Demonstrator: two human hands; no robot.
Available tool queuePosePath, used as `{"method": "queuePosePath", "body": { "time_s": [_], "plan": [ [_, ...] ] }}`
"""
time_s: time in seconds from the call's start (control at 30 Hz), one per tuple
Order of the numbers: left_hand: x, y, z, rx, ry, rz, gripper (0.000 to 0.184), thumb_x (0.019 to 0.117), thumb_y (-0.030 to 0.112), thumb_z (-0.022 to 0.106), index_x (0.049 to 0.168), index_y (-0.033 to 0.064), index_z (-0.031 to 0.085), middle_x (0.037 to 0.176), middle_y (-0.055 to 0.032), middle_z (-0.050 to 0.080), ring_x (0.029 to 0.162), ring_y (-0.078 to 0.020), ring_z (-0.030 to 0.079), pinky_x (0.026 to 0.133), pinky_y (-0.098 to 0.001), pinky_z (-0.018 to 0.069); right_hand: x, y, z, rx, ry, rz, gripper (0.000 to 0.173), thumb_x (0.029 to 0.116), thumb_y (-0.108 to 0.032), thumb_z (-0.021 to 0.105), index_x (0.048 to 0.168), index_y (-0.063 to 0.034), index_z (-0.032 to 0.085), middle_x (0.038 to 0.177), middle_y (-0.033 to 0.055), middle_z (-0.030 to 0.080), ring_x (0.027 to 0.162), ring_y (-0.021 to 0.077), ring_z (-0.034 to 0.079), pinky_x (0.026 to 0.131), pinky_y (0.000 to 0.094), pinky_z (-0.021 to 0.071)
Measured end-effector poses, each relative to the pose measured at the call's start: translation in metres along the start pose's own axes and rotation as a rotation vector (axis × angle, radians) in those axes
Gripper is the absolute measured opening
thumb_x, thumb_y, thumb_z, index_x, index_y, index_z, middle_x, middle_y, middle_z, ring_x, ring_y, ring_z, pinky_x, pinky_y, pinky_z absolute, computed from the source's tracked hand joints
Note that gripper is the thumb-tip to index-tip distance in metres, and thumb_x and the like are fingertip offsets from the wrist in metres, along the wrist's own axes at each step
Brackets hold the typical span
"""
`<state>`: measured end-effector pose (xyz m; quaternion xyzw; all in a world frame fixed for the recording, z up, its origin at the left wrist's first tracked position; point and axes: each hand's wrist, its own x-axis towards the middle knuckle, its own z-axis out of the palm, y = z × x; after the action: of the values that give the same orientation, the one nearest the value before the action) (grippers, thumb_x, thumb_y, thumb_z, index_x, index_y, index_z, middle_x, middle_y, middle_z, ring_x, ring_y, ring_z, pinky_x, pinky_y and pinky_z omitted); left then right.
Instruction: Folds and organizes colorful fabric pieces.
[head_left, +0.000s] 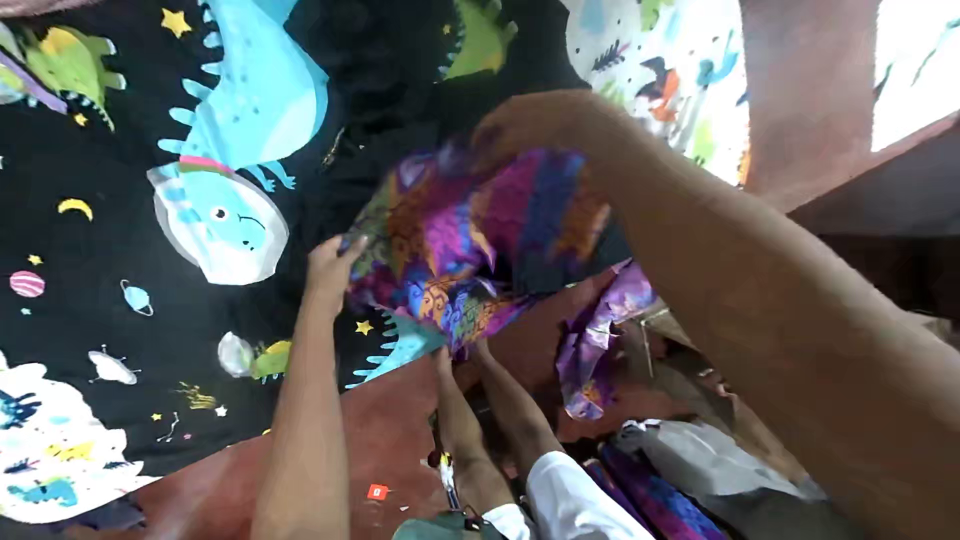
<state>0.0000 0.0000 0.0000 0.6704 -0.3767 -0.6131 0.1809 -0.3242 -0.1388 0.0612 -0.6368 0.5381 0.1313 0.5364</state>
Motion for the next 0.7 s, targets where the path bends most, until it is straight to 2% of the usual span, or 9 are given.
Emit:
{"method": "queuePosePath", "body": {
  "time_s": [0.03,0.13,0.2,0.27,0.4,0.47,0.53,0.6,0.7],
  "plan": [
    [0.005,-0.011,-0.01,0.013,0.049,-0.042,0.03,0.1039,0.025,0.059,0.12,0.0002,0.065,0.1,-0.0089,0.067,0.084,-0.0116,0.063,0.079,-0.0352,0.0552,0.014,0.008,0.009,-0.033,-0.014,0.007,0.036,0.0959,-0.028,0.072,0.121,-0.0019,0.068,0.111,0.0201,0.069,0.099,0.0326,0.067,0.091,0.0551,0.0517],
    [0.013,-0.041,-0.033,0.082,0.088,-0.121,0.029,0.1034,0.013,0.057,0.128,-0.0007,0.064,0.112,-0.016,0.068,0.094,-0.0183,0.065,0.086,-0.0408,0.0539,0.044,0.038,0.05,-0.155,-0.007,0.055,0.039,0.0905,-0.027,0.078,0.111,0.0053,0.07,0.112,0.0281,0.068,0.109,0.0468,0.063,0.096,0.07,0.044],
    [0.013,-0.05,-0.04,0.111,0.074,-0.163,0.028,0.1027,0.008,0.056,0.128,-0.0015,0.063,0.116,-0.0185,0.067,0.099,-0.0216,0.065,0.091,-0.0435,0.0526,0.044,0.051,0.074,-0.13,0.135,0.163,0.05,0.0857,-0.029,0.082,0.121,0.0035,0.067,0.128,0.0329,0.06,0.124,0.0549,0.052,0.099,0.08,0.034],
    [0.012,-0.055,-0.043,0.122,0.068,-0.161,0.028,0.1022,0.005,0.056,0.129,-0.0013,0.063,0.118,-0.0187,0.066,0.102,-0.0216,0.064,0.092,-0.043,0.0518,0.031,0.059,0.09,-0.011,0.344,0.27,0.064,0.0844,-0.031,0.082,0.137,-0.0021,0.059,0.146,0.0327,0.046,0.135,0.0569,0.04,0.1,0.0815,0.0298],
    [0.011,-0.057,-0.04,0.221,0.051,-0.01,0.031,0.1002,-0.002,0.053,0.129,-0.0025,0.064,0.129,-0.0213,0.065,0.116,-0.0266,0.064,0.101,-0.0458,0.0496,0.015,0.081,0.101,0.205,0.615,0.406,0.075,0.0902,-0.03,0.075,0.152,-0.0019,0.041,0.153,0.0304,0.039,0.138,0.0543,0.039,0.101,0.0774,0.0334],
    [0.011,-0.057,-0.036,0.247,0.055,0.031,0.028,0.0982,-0.001,0.057,0.124,-0.0047,0.065,0.125,-0.0223,0.066,0.113,-0.0283,0.064,0.1,-0.0472,0.0493,0.014,0.097,0.101,0.439,0.622,0.413,0.077,0.0933,-0.027,0.072,0.155,-0.0012,0.033,0.146,0.0299,0.049,0.13,0.0472,0.052,0.102,0.0672,0.043],
    [0.008,-0.056,-0.037,0.23,0.029,-0.013,0.024,0.0979,0.005,0.063,0.12,-0.0042,0.067,0.116,-0.0206,0.068,0.105,-0.026,0.064,0.094,-0.0473,0.0512,0.018,0.106,0.104,0.743,0.615,0.351,0.065,0.0938,-0.024,0.072,0.147,-0.0012,0.043,0.128,0.0247,0.061,0.109,0.0335,0.065,0.093,0.0512,0.054],
    [0.005,-0.055,-0.048,0.164,-0.021,-0.064,0.025,0.1023,0.017,0.061,0.118,-0.0005,0.067,0.11,-0.015,0.069,0.098,-0.0206,0.064,0.09,-0.0458,0.0521,0.018,0.106,0.108,0.928,0.589,0.291,0.045,0.0967,-0.024,0.068,0.134,-0.0005,0.057,0.113,0.017,0.066,0.094,0.0236,0.067,0.084,0.0441,0.0573],
    [0.003,-0.06,-0.073,-0.019,-0.001,-0.12,0.038,0.1063,0.041,0.051,0.121,0.009,0.065,0.1,-0.001,0.068,0.086,-0.0082,0.065,0.08,-0.0355,0.0574,-0.022,0.091,0.129,1.071,0.462,0.228,0.03,0.0993,-0.021,0.064,0.123,-0.0021,0.061,0.101,0.0077,0.069,0.085,0.0149,0.068,0.078,0.0369,0.059]
  ]
}}
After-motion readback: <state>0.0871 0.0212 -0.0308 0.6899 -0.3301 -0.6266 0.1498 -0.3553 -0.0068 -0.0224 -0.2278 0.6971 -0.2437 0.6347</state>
